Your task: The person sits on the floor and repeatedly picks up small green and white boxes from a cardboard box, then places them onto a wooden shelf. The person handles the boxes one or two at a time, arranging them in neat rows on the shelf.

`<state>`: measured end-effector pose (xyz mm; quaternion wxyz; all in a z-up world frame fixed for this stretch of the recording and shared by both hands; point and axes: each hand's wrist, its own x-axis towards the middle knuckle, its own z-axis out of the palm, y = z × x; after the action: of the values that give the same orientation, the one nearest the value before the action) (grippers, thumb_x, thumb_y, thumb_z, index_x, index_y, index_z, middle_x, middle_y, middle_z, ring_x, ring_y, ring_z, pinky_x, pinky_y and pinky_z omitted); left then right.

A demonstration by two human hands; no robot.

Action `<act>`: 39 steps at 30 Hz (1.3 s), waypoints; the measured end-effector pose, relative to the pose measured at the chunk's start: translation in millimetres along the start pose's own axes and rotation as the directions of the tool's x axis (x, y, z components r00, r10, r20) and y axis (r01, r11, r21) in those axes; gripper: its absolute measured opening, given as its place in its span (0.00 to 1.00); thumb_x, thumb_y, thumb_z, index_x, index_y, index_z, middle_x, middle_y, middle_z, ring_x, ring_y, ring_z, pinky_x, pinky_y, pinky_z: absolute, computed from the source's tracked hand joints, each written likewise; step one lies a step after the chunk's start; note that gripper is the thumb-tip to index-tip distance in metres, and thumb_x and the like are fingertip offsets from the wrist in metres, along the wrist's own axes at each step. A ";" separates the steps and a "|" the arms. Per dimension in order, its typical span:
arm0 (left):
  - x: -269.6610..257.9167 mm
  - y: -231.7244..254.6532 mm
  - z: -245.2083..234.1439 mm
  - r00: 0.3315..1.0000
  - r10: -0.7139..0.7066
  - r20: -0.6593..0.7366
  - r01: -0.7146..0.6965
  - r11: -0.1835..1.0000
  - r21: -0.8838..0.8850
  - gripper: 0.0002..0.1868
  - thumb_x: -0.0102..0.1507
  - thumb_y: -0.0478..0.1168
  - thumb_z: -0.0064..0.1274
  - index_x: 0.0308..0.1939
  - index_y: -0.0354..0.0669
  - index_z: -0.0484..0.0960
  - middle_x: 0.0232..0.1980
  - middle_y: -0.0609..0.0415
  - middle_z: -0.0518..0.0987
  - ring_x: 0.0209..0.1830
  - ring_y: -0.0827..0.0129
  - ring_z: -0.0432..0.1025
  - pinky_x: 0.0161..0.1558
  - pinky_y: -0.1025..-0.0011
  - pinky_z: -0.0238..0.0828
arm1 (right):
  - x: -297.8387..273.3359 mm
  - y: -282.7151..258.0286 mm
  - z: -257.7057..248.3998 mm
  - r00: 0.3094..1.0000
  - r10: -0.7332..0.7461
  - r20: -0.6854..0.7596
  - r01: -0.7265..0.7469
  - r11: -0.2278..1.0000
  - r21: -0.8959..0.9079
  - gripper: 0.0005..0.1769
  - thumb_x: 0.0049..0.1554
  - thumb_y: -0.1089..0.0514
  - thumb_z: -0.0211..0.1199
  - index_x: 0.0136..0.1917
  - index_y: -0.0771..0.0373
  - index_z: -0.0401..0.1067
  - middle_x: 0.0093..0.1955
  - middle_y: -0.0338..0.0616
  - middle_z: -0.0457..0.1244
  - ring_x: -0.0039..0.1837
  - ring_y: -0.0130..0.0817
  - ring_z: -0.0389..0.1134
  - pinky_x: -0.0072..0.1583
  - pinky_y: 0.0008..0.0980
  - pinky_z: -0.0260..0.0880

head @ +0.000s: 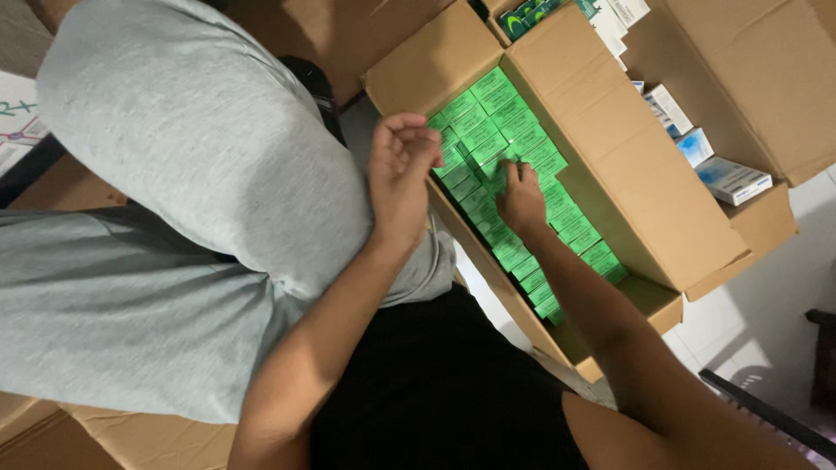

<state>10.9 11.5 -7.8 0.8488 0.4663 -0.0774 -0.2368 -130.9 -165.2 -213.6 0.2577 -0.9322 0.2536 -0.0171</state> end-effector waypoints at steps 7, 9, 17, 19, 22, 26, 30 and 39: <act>0.9 2.3 3.6 1.000 0.003 -0.016 0.001 0.974 0.225 0.14 0.67 0.29 0.56 0.54 0.38 0.71 0.46 0.55 0.75 0.43 0.77 0.70 0.45 0.77 0.70 | -7.3 -20.0 54.1 0.993 -0.032 -0.112 0.027 0.998 -0.050 0.50 0.50 0.69 0.60 0.83 0.64 0.48 0.70 0.63 0.52 0.70 0.62 0.53 0.71 0.55 0.57; 1.7 3.6 4.1 1.000 0.018 -0.003 -0.017 0.968 0.250 0.14 0.67 0.29 0.56 0.54 0.38 0.71 0.45 0.55 0.76 0.42 0.77 0.70 0.44 0.77 0.69 | -5.6 -18.6 64.5 0.990 -0.015 -0.138 0.004 0.997 -0.077 0.47 0.53 0.71 0.56 0.85 0.64 0.48 0.72 0.61 0.53 0.71 0.61 0.54 0.72 0.53 0.58; -1.6 6.6 6.0 1.000 0.013 0.025 -0.019 0.966 0.258 0.14 0.66 0.28 0.55 0.54 0.38 0.71 0.44 0.55 0.77 0.41 0.77 0.70 0.44 0.78 0.70 | 4.4 -11.1 55.1 0.966 -0.061 -0.250 0.045 0.997 -0.070 0.34 0.45 0.64 0.69 0.65 0.65 0.65 0.76 0.69 0.46 0.74 0.69 0.49 0.70 0.55 0.56; -1.9 7.5 6.0 1.000 0.018 0.017 -0.022 0.964 0.265 0.14 0.66 0.28 0.56 0.54 0.38 0.71 0.44 0.55 0.77 0.40 0.77 0.69 0.43 0.78 0.70 | 7.2 -11.3 50.4 0.971 -0.032 -0.237 0.027 0.999 -0.023 0.33 0.46 0.62 0.73 0.63 0.65 0.65 0.78 0.65 0.46 0.75 0.67 0.49 0.71 0.53 0.58; -2.0 6.8 7.0 0.998 0.048 0.037 -0.057 0.955 0.291 0.15 0.66 0.28 0.55 0.54 0.38 0.72 0.45 0.55 0.76 0.42 0.77 0.70 0.45 0.78 0.70 | 11.9 -9.2 44.9 0.962 -0.007 -0.273 0.007 1.000 0.000 0.32 0.49 0.61 0.75 0.63 0.66 0.63 0.79 0.60 0.48 0.75 0.65 0.50 0.70 0.52 0.61; -1.6 6.5 6.5 0.999 0.024 0.029 -0.031 0.955 0.294 0.14 0.66 0.28 0.55 0.54 0.38 0.72 0.45 0.55 0.77 0.42 0.77 0.70 0.45 0.78 0.70 | 11.4 -9.8 43.9 0.958 0.059 -0.280 -0.043 0.997 0.061 0.34 0.50 0.60 0.75 0.64 0.66 0.62 0.76 0.54 0.53 0.74 0.62 0.52 0.66 0.50 0.65; -1.1 8.9 6.4 1.000 -0.008 0.018 0.003 0.965 0.262 0.14 0.66 0.28 0.55 0.54 0.38 0.71 0.45 0.55 0.77 0.40 0.77 0.70 0.43 0.77 0.70 | 9.2 -14.7 38.4 0.959 0.074 -0.272 -0.065 0.997 0.043 0.35 0.49 0.58 0.75 0.66 0.63 0.64 0.69 0.54 0.56 0.72 0.61 0.53 0.68 0.51 0.62; -0.6 5.4 3.3 1.000 -0.017 0.021 0.012 0.972 0.235 0.13 0.66 0.28 0.55 0.54 0.38 0.72 0.46 0.54 0.77 0.43 0.76 0.71 0.44 0.77 0.70 | 17.4 -20.8 33.0 0.935 0.040 -0.353 -0.056 0.998 -0.033 0.39 0.47 0.50 0.80 0.63 0.68 0.64 0.66 0.59 0.57 0.65 0.60 0.56 0.65 0.52 0.60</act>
<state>11.0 11.7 -1.4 0.7852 0.5610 -0.1110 -0.2375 -100.8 -142.6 -233.8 0.1887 -0.9128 0.3187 -0.1723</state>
